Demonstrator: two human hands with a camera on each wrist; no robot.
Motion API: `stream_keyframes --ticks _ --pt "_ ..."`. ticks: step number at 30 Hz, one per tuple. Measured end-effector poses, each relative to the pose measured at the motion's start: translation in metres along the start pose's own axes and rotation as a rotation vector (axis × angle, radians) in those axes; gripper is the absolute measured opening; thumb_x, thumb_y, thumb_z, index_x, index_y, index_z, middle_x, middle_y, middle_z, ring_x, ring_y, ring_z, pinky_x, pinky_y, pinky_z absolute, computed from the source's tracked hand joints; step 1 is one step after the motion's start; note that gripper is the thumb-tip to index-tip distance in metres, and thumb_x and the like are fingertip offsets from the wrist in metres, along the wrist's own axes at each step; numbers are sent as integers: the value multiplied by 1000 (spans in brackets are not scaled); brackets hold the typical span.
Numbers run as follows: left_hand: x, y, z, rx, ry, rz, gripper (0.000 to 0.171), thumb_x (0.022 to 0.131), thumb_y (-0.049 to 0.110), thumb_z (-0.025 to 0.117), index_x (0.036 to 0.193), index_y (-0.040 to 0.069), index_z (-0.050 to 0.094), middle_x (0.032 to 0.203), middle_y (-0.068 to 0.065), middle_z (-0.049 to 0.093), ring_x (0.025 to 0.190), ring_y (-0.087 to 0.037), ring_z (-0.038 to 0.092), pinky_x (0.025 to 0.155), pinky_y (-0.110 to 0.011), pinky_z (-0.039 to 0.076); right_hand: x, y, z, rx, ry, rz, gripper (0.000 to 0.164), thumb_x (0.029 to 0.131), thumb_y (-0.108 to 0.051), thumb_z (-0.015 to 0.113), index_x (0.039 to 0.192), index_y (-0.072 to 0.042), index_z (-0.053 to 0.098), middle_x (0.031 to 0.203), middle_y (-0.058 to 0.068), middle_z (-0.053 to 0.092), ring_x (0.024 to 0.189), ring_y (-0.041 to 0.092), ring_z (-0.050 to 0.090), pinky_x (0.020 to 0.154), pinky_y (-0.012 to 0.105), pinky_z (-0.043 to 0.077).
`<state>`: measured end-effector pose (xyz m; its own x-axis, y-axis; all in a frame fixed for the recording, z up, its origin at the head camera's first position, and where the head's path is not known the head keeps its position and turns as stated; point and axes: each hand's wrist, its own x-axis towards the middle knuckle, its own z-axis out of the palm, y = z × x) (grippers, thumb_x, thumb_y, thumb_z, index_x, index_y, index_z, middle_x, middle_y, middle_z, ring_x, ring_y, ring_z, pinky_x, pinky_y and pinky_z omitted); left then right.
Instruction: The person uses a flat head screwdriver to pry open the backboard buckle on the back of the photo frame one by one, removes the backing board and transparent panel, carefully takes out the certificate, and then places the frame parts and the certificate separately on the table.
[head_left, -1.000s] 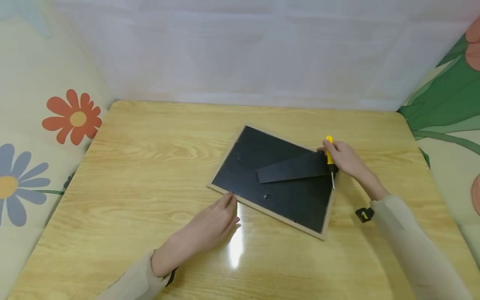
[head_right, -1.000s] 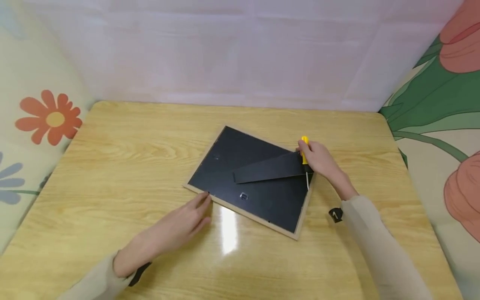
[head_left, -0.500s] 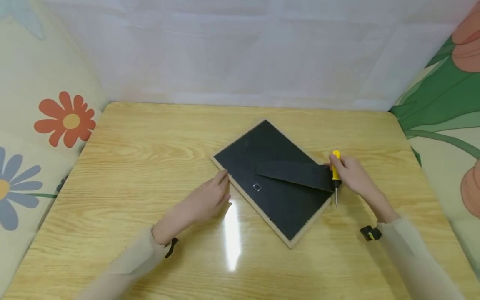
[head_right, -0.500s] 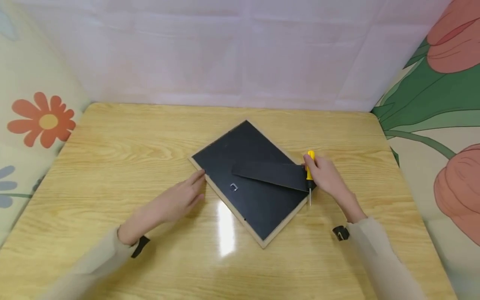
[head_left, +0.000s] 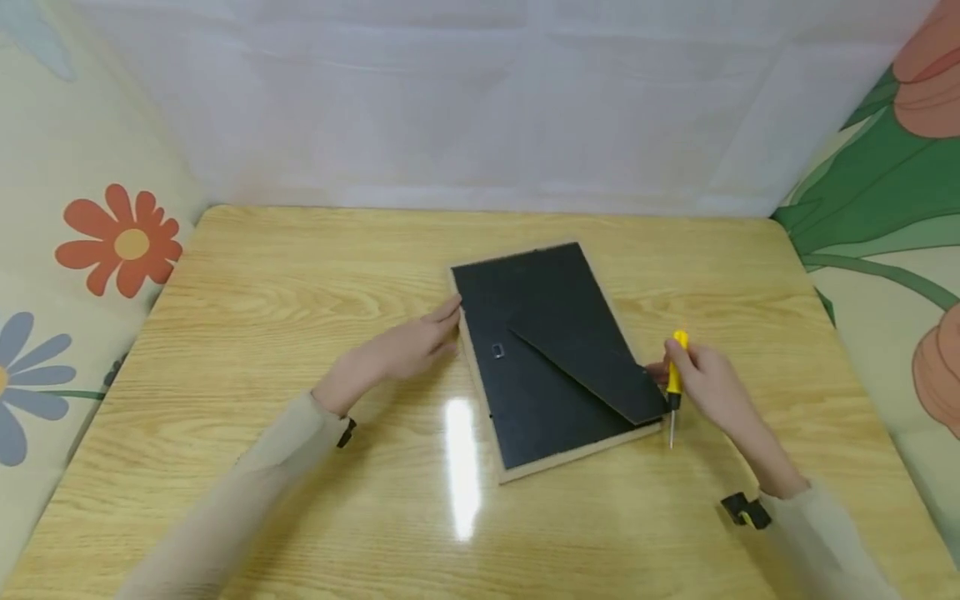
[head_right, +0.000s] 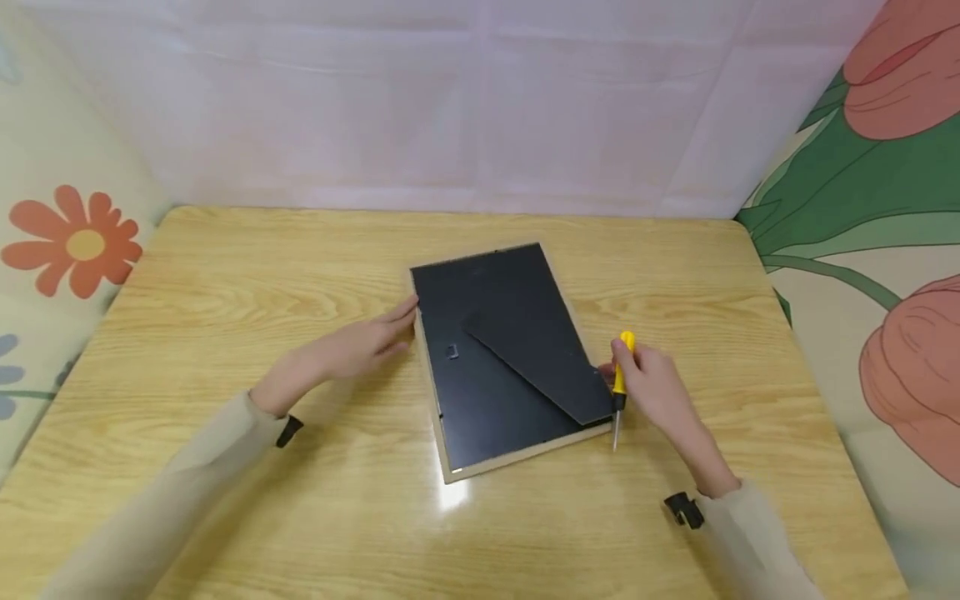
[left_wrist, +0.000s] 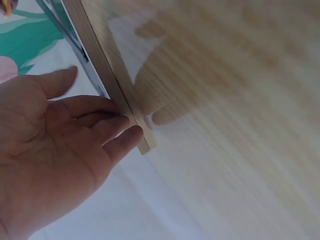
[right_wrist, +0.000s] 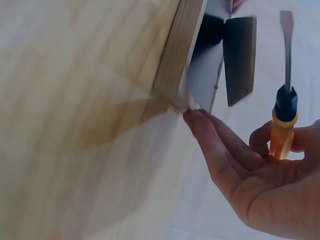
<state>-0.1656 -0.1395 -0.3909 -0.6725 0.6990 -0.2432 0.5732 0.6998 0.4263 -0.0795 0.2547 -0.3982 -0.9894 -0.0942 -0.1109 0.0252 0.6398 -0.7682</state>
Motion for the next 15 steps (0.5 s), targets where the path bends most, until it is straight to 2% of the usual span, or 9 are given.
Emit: stream_keyframes --ticks 3,8,15 --pt "9 -6 -4 -25 7 -2 53 104 10 39 146 -14 16 157 -26 -1 142 -37 17 112 -45 24 -7 -2 6 44 -23 11 51 107 -32 33 89 8 59 97 25 70 83 33 70 70 40 58" --pt "19 -10 -5 -55 12 -16 55 104 10 39 147 -12 13 157 -25 -4 141 -37 18 112 -44 26 -14 -2 12 50 -25 14 49 107 -28 36 98 12 62 97 24 70 82 31 71 70 37 58" --pt "23 -17 -11 -98 5 8 52 104 8 39 147 -12 16 158 -22 0 144 -35 10 115 -45 16 -16 -4 9 29 -36 48 50 106 -33 37 91 7 62 96 22 71 78 28 70 67 35 57"
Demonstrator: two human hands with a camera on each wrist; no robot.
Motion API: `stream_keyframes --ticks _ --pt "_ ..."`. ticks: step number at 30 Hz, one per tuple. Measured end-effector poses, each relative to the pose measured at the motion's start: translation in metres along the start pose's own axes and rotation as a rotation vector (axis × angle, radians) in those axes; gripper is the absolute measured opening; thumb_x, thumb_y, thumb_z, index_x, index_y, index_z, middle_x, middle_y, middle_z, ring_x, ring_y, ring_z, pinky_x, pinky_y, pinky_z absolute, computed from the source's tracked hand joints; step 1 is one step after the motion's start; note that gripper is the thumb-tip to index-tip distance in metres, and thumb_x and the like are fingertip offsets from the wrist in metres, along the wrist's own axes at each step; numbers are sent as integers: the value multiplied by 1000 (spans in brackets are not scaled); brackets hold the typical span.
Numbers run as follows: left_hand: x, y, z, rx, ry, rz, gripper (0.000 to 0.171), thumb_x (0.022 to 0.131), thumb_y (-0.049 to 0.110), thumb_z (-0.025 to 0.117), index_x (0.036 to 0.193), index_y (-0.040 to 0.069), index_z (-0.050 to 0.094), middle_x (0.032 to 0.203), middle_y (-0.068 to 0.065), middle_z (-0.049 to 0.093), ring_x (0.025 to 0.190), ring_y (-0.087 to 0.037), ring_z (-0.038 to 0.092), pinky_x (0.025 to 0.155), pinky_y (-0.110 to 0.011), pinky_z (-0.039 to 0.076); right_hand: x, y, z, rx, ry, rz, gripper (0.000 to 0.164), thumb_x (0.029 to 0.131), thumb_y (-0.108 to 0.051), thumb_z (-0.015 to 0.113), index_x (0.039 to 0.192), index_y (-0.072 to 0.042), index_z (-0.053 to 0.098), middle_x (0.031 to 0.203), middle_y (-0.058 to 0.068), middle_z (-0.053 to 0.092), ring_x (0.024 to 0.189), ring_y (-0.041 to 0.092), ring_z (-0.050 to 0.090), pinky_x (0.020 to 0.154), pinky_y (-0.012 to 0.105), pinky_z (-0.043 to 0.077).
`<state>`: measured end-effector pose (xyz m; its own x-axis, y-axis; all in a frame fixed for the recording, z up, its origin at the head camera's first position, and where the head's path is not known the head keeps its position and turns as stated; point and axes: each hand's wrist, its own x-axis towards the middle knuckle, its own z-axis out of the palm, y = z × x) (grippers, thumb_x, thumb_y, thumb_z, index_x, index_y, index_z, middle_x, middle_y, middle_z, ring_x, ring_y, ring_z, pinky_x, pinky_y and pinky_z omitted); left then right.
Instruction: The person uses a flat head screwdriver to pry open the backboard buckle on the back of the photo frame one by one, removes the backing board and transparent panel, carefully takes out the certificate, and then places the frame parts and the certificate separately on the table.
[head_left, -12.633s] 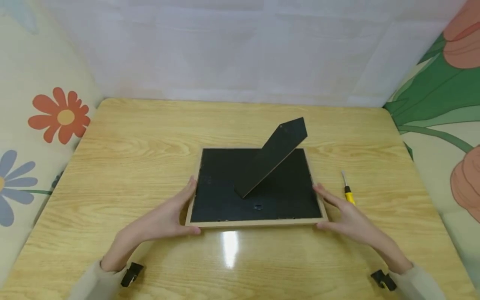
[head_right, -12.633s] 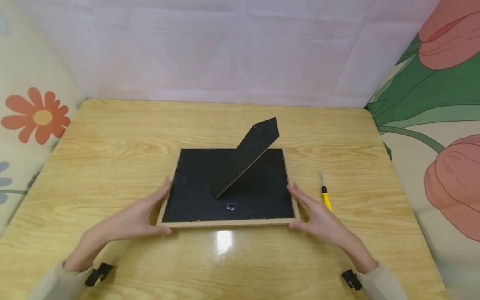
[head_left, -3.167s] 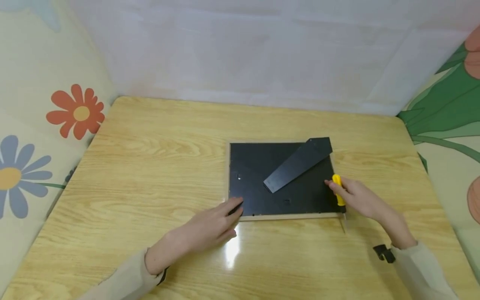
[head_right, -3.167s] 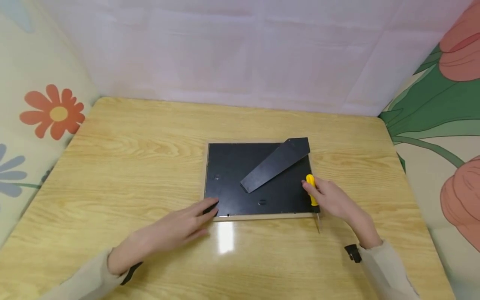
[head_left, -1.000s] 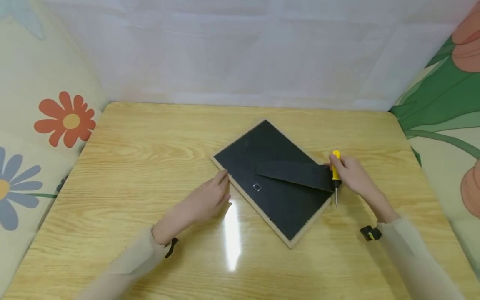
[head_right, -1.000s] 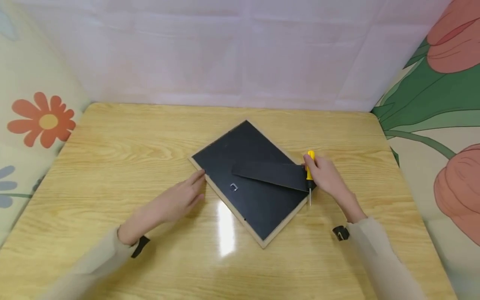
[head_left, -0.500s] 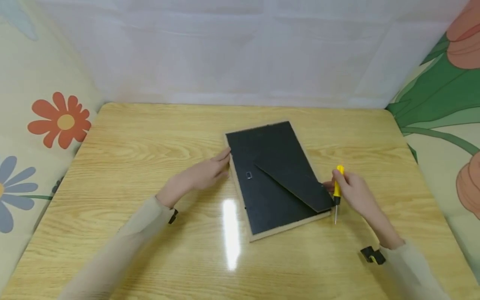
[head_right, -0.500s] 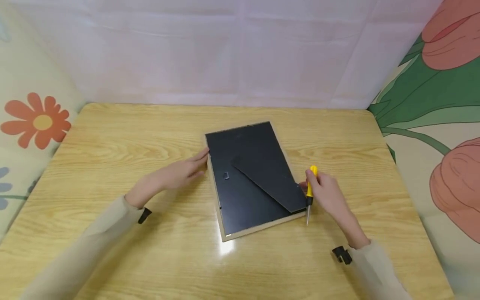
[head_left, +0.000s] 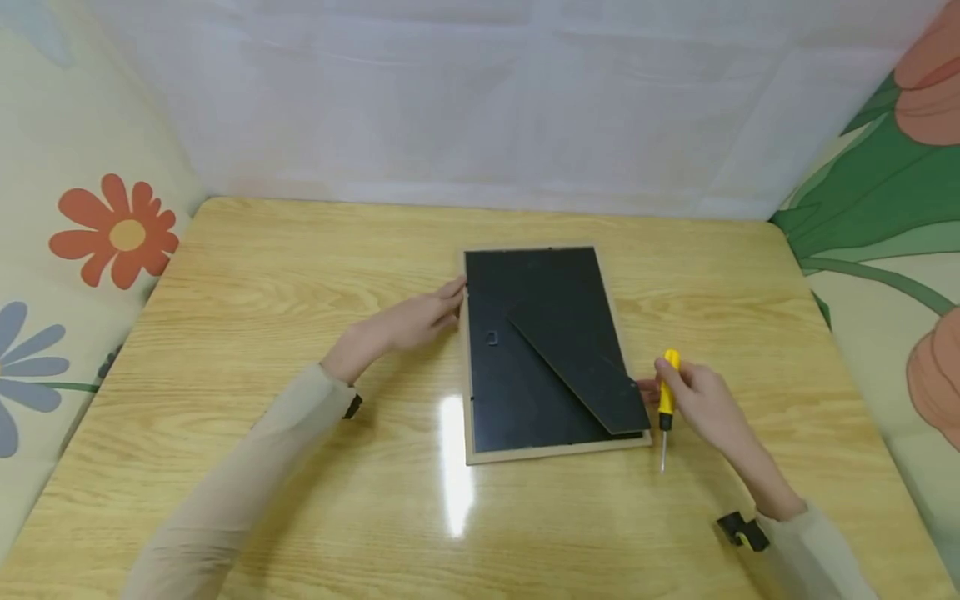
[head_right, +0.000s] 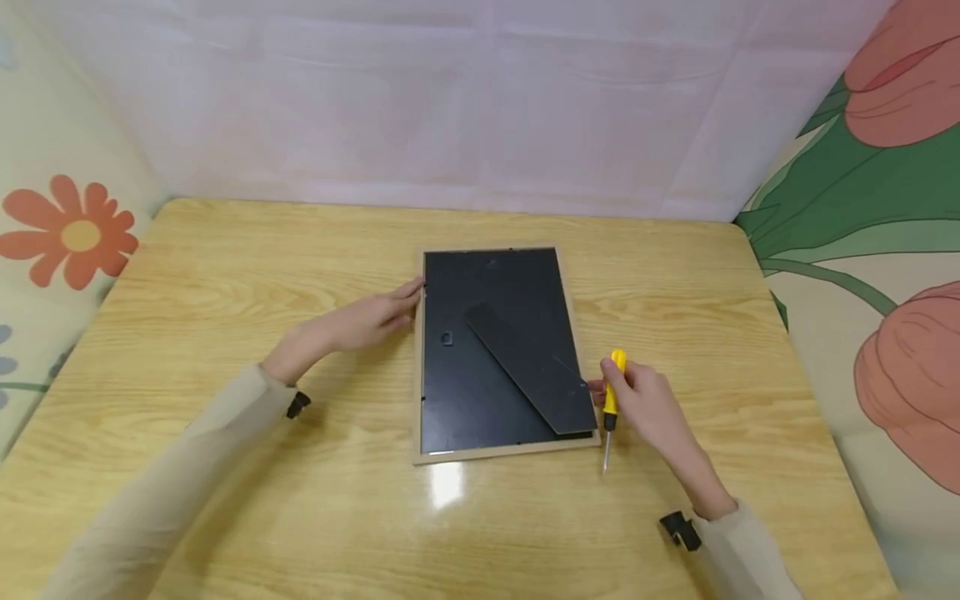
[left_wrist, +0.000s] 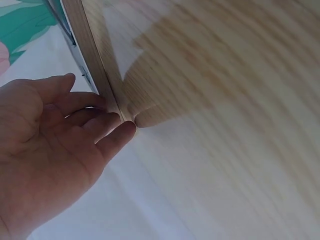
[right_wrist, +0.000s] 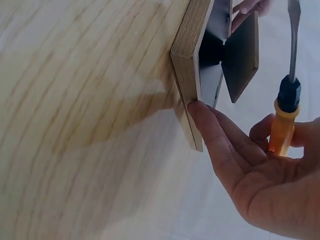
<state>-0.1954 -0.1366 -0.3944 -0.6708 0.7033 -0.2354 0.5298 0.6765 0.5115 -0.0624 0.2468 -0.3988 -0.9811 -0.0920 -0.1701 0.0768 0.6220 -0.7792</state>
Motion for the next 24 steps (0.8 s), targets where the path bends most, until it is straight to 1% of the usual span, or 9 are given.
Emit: stream_keyframes --ticks 4,7,10,12,15,17,20,22,24 --pt "2 -5 -4 -18 21 15 51 103 8 40 145 -14 22 156 -26 3 143 -38 10 115 -45 14 2 -3 -8 -4 -33 -4 51 106 -35 36 95 8 61 87 18 70 71 24 67 57 32 56" --pt "6 -10 -7 -54 54 7 52 103 11 43 144 -15 25 154 -30 10 143 -40 12 116 -47 12 11 -9 -18 -22 -63 -24 51 106 -38 35 94 7 58 72 11 62 57 19 58 47 30 51" --pt "10 -16 -8 -73 54 -26 63 102 19 48 147 -14 17 154 -31 11 143 -40 11 116 -46 9 30 -25 -29 -30 -85 -62 48 105 -39 36 95 4 56 63 8 52 49 19 48 41 30 43" --pt "12 -18 -7 -64 27 -56 75 101 29 51 149 -12 9 155 -29 7 144 -39 8 117 -45 8 48 -38 -34 14 -102 -110 46 105 -38 38 98 5 55 65 11 53 49 21 51 41 30 44" --pt "16 -20 -6 -42 -5 -84 89 97 40 56 150 -8 3 157 -25 -1 145 -37 3 117 -44 6 78 -55 -34 172 -128 -158 44 104 -36 43 108 6 56 81 19 62 62 24 63 50 35 55" --pt "18 -20 -5 -14 -15 -88 95 95 44 59 151 -7 2 157 -24 -4 145 -37 1 117 -44 4 97 -64 -25 317 -139 -161 44 102 -33 47 114 8 57 94 21 64 74 26 68 60 37 58" --pt "20 -18 -7 44 -11 -85 99 92 45 63 151 -7 3 158 -23 -4 145 -37 -1 117 -44 3 124 -75 -4 564 -168 -95 45 99 -28 53 124 11 54 106 20 65 86 25 70 74 36 58" --pt "22 -17 -9 80 -6 -84 99 91 45 64 151 -8 5 158 -23 -3 145 -36 -2 117 -43 2 140 -81 11 733 -183 -33 46 98 -21 55 128 14 50 108 20 66 89 24 70 79 34 56" --pt "24 -16 -11 99 1 -85 100 90 46 65 151 -8 6 158 -23 -3 145 -36 -3 117 -41 1 151 -86 25 852 -196 25 47 98 -15 54 132 17 45 110 22 65 90 24 70 81 32 55"
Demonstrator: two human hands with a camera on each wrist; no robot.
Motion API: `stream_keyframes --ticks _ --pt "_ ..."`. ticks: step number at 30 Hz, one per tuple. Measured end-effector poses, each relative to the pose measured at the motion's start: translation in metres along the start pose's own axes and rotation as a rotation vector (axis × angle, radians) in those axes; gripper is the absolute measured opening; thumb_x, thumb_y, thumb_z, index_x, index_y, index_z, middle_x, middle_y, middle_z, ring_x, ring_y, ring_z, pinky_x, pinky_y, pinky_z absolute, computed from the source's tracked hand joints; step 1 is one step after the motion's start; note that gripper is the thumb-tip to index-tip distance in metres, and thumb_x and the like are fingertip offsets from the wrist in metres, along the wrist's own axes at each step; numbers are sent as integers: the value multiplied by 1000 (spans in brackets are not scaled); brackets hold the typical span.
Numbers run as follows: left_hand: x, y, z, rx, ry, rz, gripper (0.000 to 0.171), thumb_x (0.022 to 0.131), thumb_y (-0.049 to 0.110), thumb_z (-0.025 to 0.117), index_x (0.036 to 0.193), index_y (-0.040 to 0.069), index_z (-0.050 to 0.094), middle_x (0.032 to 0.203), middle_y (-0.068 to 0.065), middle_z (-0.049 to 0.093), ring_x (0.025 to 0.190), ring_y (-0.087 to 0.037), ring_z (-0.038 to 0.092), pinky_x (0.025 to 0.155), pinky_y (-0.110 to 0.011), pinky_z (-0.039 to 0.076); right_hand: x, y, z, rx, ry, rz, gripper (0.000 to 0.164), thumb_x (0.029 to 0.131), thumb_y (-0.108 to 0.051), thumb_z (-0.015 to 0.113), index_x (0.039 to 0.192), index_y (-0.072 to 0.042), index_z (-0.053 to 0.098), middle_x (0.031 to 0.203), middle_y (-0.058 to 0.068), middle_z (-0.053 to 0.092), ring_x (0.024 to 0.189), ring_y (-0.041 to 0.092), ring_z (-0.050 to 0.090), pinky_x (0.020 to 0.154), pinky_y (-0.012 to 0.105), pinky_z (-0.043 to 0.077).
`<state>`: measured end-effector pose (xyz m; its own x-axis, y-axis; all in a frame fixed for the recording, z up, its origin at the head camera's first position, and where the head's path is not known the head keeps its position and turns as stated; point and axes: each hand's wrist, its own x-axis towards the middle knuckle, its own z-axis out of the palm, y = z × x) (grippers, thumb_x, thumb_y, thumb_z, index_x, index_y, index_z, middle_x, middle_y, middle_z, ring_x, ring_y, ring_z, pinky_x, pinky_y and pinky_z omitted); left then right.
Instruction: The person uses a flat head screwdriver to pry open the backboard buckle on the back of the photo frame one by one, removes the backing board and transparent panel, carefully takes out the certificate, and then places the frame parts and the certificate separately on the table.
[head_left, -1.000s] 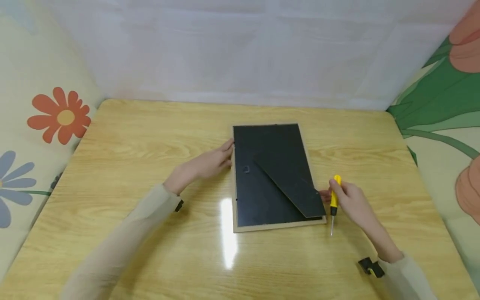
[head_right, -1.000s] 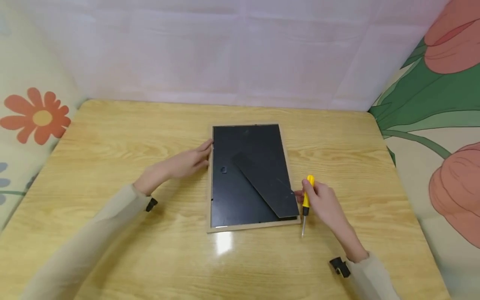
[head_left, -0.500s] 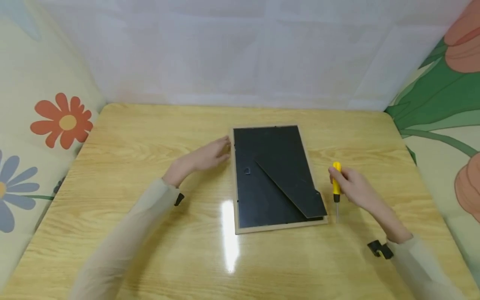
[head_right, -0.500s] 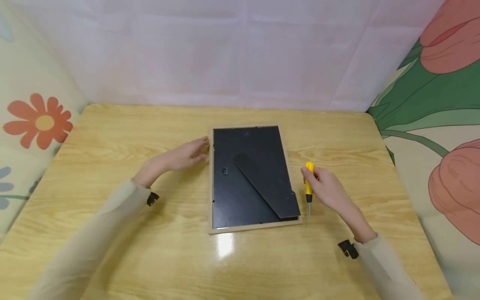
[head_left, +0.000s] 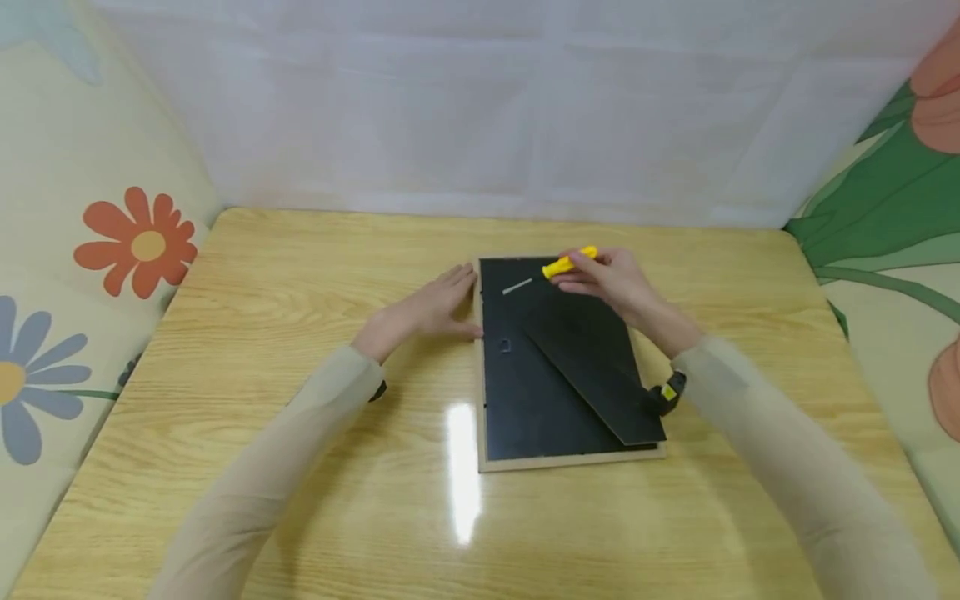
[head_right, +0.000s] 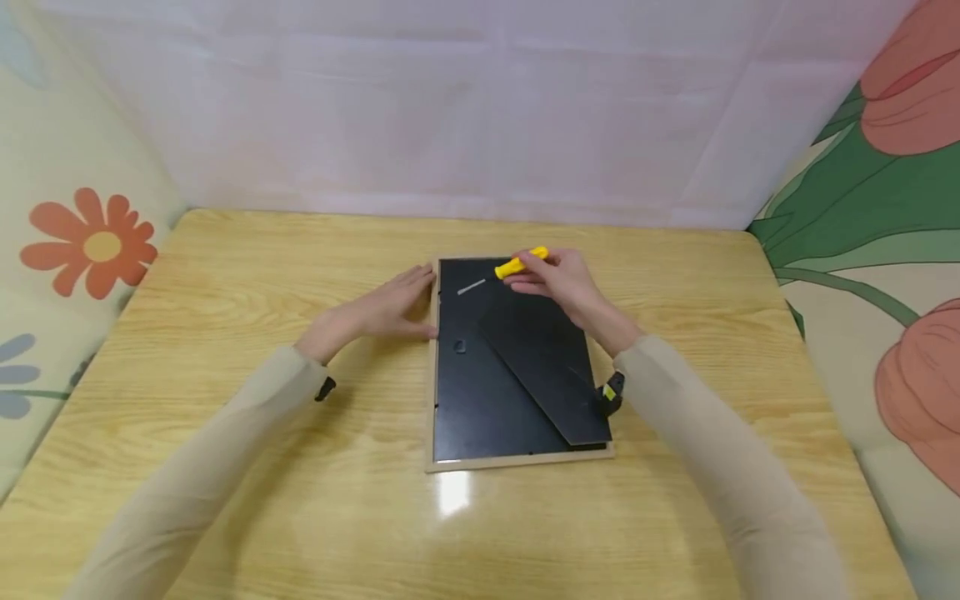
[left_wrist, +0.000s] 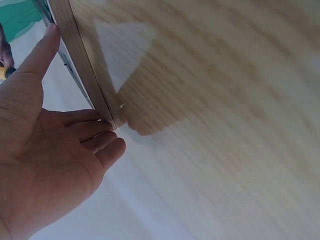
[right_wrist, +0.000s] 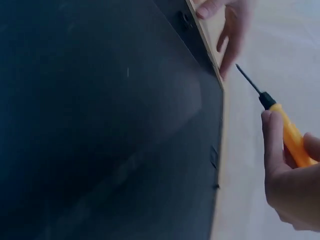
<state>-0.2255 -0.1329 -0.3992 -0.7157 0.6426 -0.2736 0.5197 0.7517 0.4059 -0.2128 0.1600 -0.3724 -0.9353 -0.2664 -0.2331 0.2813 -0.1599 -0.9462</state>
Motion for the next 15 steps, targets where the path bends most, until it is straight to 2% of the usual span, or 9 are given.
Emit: stream_keyframes --ticks 3,6,11,15 --pt "4 0 -1 -5 -4 2 103 88 46 67 151 -8 7 158 -23 -6 145 -35 -5 117 -40 0 12 8 11 90 37 40 46 99 -9 50 136 18 40 118 29 59 87 23 71 81 31 55" --pt "7 -2 -2 -34 -16 3 106 86 46 69 151 -8 4 157 -23 -10 145 -34 -7 117 -39 0 19 12 19 108 76 67 45 100 -9 48 137 16 39 129 35 51 85 22 71 81 30 54" --pt "8 -5 -1 -95 -24 0 109 88 46 68 152 -3 -6 158 -20 -14 146 -29 -7 117 -37 2 25 15 27 127 113 115 44 100 -10 48 138 12 40 134 34 47 84 21 71 83 29 54" --pt "8 -6 0 -96 -34 15 107 89 48 64 152 1 -8 158 -16 -16 146 -26 -8 117 -38 5 26 17 27 132 142 149 44 100 -11 50 137 11 43 133 32 50 86 22 71 83 29 54"
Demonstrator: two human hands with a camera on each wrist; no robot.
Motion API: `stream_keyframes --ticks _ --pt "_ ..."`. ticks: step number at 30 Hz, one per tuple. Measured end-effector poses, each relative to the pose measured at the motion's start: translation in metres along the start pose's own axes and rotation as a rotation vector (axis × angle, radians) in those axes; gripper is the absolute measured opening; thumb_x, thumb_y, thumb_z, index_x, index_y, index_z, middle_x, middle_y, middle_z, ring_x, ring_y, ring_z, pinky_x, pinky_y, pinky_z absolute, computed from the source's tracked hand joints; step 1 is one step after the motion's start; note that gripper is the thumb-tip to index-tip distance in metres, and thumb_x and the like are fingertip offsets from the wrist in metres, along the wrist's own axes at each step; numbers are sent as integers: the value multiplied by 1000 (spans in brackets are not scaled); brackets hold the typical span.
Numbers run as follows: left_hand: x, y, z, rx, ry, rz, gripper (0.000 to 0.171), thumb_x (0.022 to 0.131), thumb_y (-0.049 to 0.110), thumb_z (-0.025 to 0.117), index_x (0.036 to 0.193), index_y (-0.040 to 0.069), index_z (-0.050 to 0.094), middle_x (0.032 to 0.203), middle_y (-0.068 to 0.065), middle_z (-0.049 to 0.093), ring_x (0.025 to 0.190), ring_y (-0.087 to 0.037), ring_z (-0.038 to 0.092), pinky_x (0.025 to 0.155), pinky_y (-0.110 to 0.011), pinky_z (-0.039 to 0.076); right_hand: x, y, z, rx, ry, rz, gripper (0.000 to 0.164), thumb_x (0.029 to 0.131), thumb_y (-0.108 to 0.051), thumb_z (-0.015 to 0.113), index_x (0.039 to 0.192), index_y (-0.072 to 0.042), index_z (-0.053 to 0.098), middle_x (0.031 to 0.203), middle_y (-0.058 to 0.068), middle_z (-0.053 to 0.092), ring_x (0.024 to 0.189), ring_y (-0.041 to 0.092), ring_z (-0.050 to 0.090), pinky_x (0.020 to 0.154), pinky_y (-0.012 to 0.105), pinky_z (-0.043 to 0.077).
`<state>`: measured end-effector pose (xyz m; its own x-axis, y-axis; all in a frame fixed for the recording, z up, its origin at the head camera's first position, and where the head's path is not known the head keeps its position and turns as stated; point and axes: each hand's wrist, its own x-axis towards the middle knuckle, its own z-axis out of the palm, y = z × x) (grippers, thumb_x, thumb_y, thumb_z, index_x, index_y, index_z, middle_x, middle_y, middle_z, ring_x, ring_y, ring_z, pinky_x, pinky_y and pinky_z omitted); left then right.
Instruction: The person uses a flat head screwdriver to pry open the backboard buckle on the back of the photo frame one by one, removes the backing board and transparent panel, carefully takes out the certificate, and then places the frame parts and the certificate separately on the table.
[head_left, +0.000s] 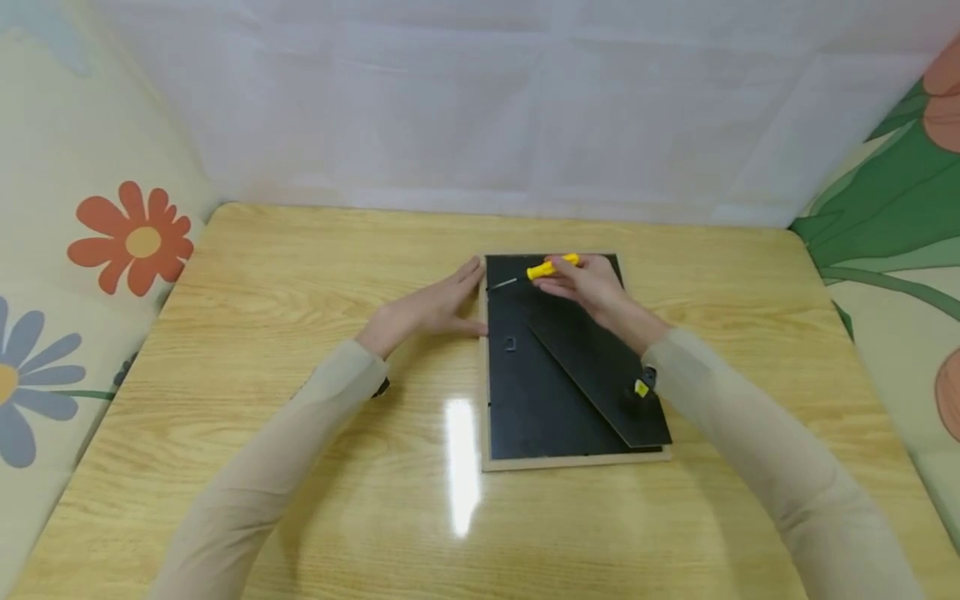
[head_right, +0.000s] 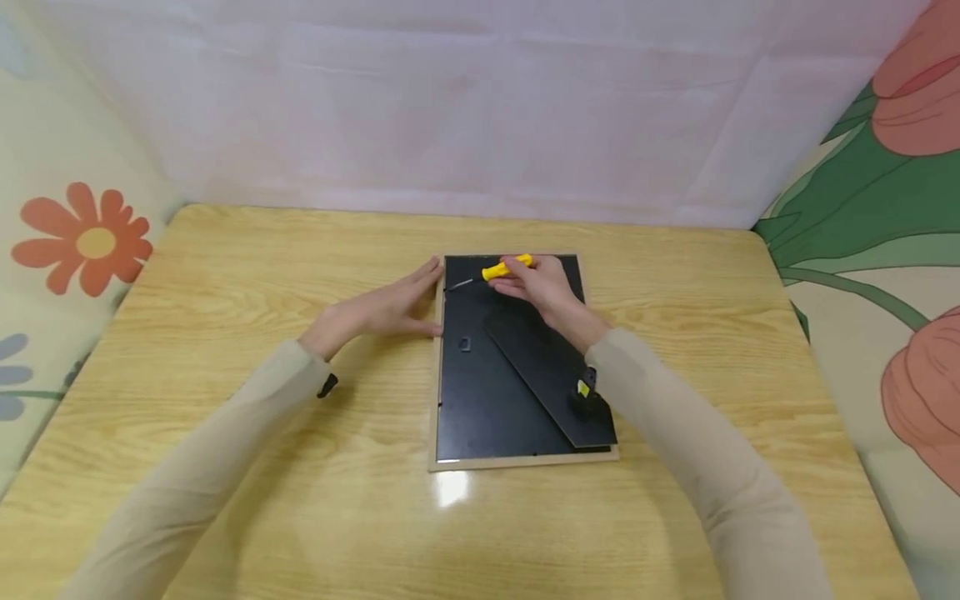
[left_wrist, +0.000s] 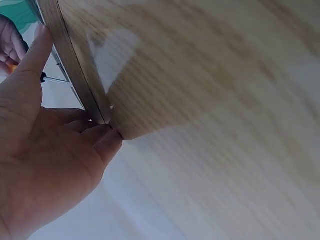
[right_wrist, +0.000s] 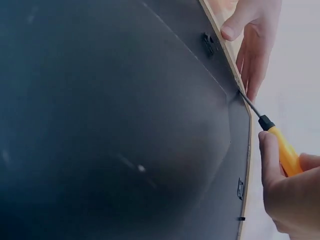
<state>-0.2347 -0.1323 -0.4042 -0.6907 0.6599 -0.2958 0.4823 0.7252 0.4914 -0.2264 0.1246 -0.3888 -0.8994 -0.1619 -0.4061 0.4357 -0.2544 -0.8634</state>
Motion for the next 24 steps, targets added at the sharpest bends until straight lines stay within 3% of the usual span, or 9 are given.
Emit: stream_keyframes --ticks 11,16,24 --pt "-1 3 -1 47 -33 -11 102 92 48 60 152 2 -8 157 -15 -19 145 -27 -9 117 -38 5 2 3 0 40 26 51 42 100 -9 50 138 8 44 132 30 51 89 25 70 83 29 54" --pt "-1 4 -1 66 -42 -2 101 93 48 59 152 0 -8 157 -18 -18 145 -30 -10 117 -39 3 3 3 2 8 41 77 41 100 -11 51 136 7 46 128 28 54 90 25 70 83 29 54" --pt "2 5 -2 90 -57 -1 100 94 49 56 151 -1 -8 157 -18 -18 145 -31 -8 117 -39 4 -2 0 22 -272 52 -140 39 98 -16 55 127 10 53 115 29 62 92 27 70 77 29 56"
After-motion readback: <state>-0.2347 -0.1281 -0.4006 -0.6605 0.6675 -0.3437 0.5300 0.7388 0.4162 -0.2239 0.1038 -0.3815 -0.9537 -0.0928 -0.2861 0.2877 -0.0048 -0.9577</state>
